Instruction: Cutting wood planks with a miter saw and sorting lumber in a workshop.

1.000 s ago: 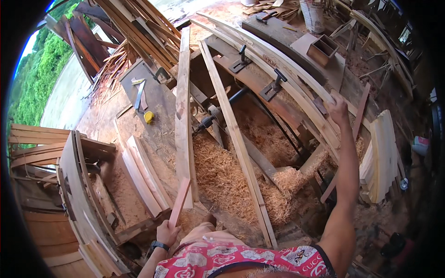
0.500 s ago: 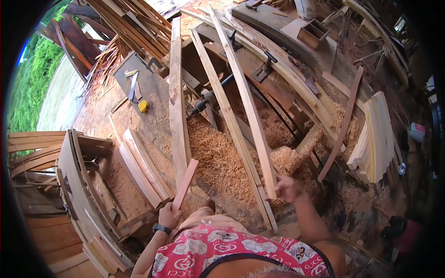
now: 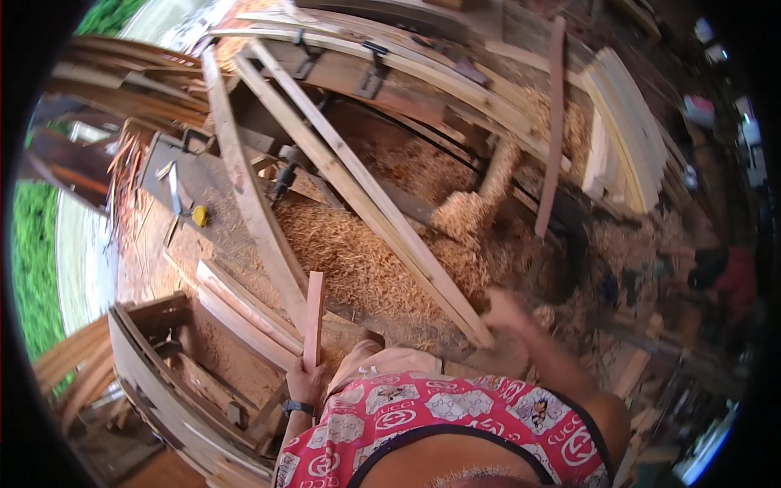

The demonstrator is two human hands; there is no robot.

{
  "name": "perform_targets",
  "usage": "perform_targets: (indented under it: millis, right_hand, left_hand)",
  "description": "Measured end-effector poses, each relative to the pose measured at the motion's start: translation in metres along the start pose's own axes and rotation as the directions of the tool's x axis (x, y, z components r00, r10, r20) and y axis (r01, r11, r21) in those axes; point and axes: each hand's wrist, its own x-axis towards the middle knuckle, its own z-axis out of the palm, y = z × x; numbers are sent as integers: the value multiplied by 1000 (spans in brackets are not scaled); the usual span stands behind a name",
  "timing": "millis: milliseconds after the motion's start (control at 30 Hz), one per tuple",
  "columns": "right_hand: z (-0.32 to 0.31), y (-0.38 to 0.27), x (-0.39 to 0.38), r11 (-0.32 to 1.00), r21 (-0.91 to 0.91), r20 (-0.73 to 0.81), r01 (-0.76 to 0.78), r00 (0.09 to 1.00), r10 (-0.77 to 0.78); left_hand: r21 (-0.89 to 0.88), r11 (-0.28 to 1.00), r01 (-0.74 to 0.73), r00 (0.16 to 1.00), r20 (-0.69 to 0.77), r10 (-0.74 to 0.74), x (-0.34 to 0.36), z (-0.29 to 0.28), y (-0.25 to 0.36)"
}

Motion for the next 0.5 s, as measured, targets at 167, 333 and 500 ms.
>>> perform_targets:
  millis: [167,333,500]
  right_hand:
    - [-143,-39,61,971,209,-370,115,929,-31]
    - [-204,-22,186,950,-77,-817,302,528,-234]
    - [-268,-12,277,987,-156,-845,47,511,-158]
  left_hand:
    - [90,996,-17,998,58,11,15,4,2]
    - [-17,999,-45,999,11,46,17,3,6]
    - [32,999,-14,998,-60,16,3,-4,-10]
